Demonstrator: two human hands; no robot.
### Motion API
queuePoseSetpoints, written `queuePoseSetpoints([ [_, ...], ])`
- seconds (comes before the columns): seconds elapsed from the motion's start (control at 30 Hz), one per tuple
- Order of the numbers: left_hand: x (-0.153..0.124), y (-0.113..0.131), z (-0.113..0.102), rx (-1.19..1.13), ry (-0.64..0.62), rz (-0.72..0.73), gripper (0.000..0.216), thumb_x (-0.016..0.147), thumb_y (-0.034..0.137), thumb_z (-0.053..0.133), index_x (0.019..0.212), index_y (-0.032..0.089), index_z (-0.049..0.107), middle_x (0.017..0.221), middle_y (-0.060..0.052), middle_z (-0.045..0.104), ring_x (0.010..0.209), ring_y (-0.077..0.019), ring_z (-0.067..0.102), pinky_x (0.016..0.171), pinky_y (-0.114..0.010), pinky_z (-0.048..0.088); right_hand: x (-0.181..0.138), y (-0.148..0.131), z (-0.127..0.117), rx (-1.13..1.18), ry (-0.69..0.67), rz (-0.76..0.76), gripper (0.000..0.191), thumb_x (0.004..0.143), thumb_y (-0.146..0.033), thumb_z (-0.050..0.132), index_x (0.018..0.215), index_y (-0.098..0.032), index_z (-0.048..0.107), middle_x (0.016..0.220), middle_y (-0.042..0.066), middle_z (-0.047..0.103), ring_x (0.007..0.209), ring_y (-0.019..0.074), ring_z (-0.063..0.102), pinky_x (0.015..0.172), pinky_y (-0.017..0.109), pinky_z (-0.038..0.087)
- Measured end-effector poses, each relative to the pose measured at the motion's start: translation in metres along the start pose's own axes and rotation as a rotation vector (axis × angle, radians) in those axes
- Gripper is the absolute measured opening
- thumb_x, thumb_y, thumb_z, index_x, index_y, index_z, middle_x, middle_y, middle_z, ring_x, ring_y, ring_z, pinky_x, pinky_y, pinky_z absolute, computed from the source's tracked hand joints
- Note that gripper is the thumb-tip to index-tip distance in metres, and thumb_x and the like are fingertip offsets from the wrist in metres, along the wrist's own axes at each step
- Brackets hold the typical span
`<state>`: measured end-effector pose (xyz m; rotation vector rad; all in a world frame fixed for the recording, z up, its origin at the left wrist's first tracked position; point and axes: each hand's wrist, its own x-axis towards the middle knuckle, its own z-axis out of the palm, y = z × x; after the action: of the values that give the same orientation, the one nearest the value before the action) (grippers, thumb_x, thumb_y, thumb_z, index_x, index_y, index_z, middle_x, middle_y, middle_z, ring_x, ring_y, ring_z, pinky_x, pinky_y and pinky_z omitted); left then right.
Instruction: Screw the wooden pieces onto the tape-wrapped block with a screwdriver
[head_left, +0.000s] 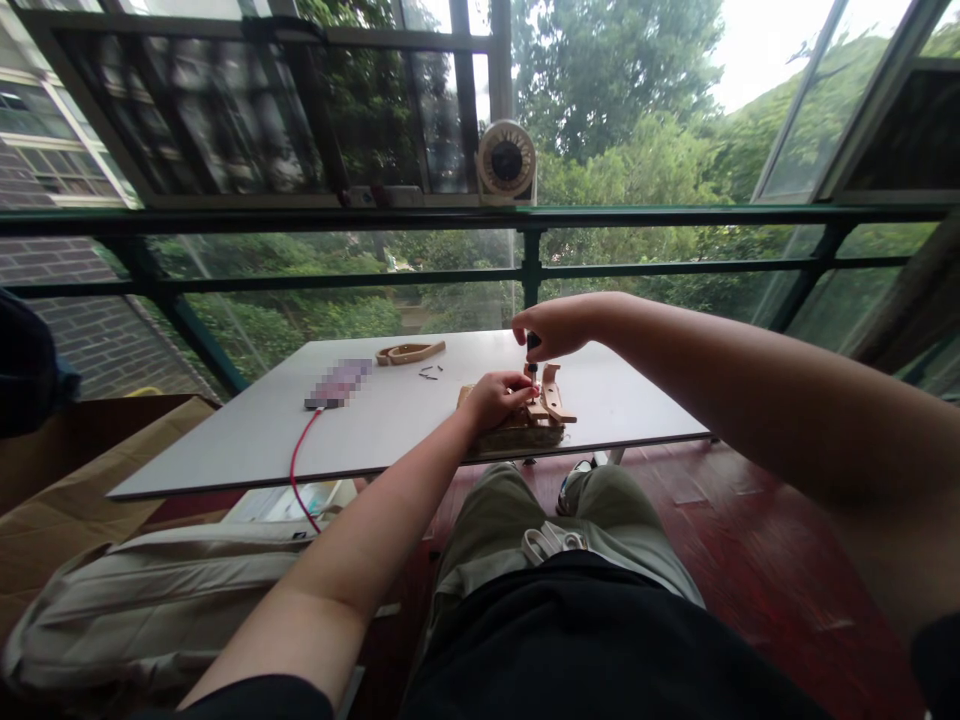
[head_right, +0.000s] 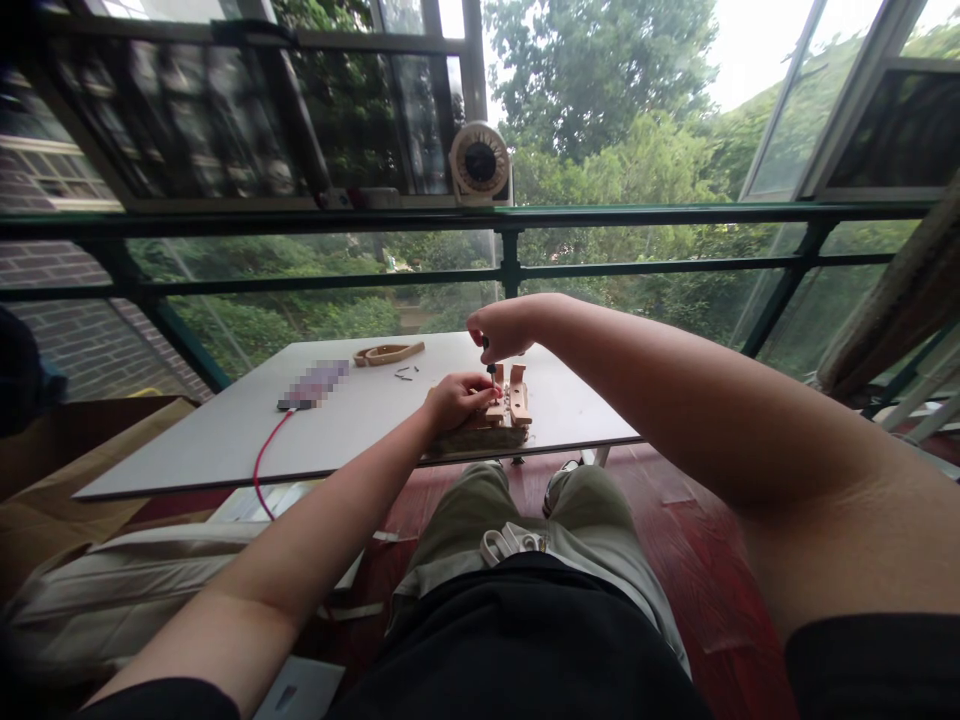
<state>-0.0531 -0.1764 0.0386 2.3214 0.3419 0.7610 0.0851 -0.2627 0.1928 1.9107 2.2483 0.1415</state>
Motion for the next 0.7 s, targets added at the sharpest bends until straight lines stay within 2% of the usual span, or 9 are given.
queuePoseSetpoints([
  [0.1, 0.001, -0.001, 0.001, -0.013, -0.012, -0.003, 0.032, 0.085, 0.045, 0.059, 0.090, 0.016, 0.073, 0.082, -0.004, 0.073, 0.072, -0.0155, 0.062, 0.070, -0.025, 0.047, -0.005, 0.000, -0.009, 0.020, -0.026, -0.002, 0.039, 0.079, -0.020, 0.062, 0.118, -0.019, 0.061, 0.093, 0.005, 0.070, 0.067, 0.0129, 0.057, 0.061, 0.026, 0.038],
  [0.2, 0.002, -0.004, 0.002, -0.044, -0.045, 0.000, 0.034, 0.086, 0.045, 0.057, 0.093, 0.016, 0.073, 0.087, -0.004, 0.073, 0.077, -0.0167, 0.065, 0.072, -0.026, 0.048, -0.006, -0.002, -0.015, 0.066, -0.118, 0.021, 0.026, 0.083, -0.018, 0.058, 0.108, -0.014, 0.065, 0.084, 0.005, 0.070, 0.064, 0.0119, 0.058, 0.063, 0.026, 0.039],
  [0.37, 0.003, -0.006, 0.003, -0.045, -0.066, 0.011, 0.033, 0.088, 0.043, 0.054, 0.095, 0.017, 0.072, 0.092, -0.004, 0.074, 0.083, -0.0175, 0.066, 0.075, -0.025, 0.048, -0.004, -0.005, -0.018, 0.033, -0.134, 0.057, 0.024, 0.087, -0.027, 0.056, 0.099, -0.010, 0.068, 0.078, 0.005, 0.069, 0.065, 0.0126, 0.059, 0.069, 0.028, 0.039],
  [0.5, 0.003, -0.005, 0.003, -0.004, -0.076, 0.018, 0.032, 0.089, 0.041, 0.052, 0.097, 0.017, 0.072, 0.094, -0.004, 0.074, 0.085, -0.0173, 0.066, 0.077, -0.025, 0.048, 0.000, -0.006, -0.018, -0.056, -0.136, 0.072, 0.036, 0.091, -0.037, 0.049, 0.093, -0.008, 0.071, 0.073, 0.007, 0.068, 0.063, 0.0133, 0.057, 0.069, 0.030, 0.038],
  [0.7, 0.001, -0.003, 0.002, 0.009, -0.081, 0.033, 0.032, 0.090, 0.039, 0.051, 0.098, 0.017, 0.072, 0.094, -0.004, 0.074, 0.081, -0.0158, 0.065, 0.074, -0.024, 0.048, 0.003, -0.006, -0.016, -0.166, -0.052, 0.104, 0.051, 0.090, -0.050, 0.047, 0.084, -0.005, 0.072, 0.073, 0.010, 0.066, 0.065, 0.0156, 0.055, 0.065, 0.030, 0.037],
])
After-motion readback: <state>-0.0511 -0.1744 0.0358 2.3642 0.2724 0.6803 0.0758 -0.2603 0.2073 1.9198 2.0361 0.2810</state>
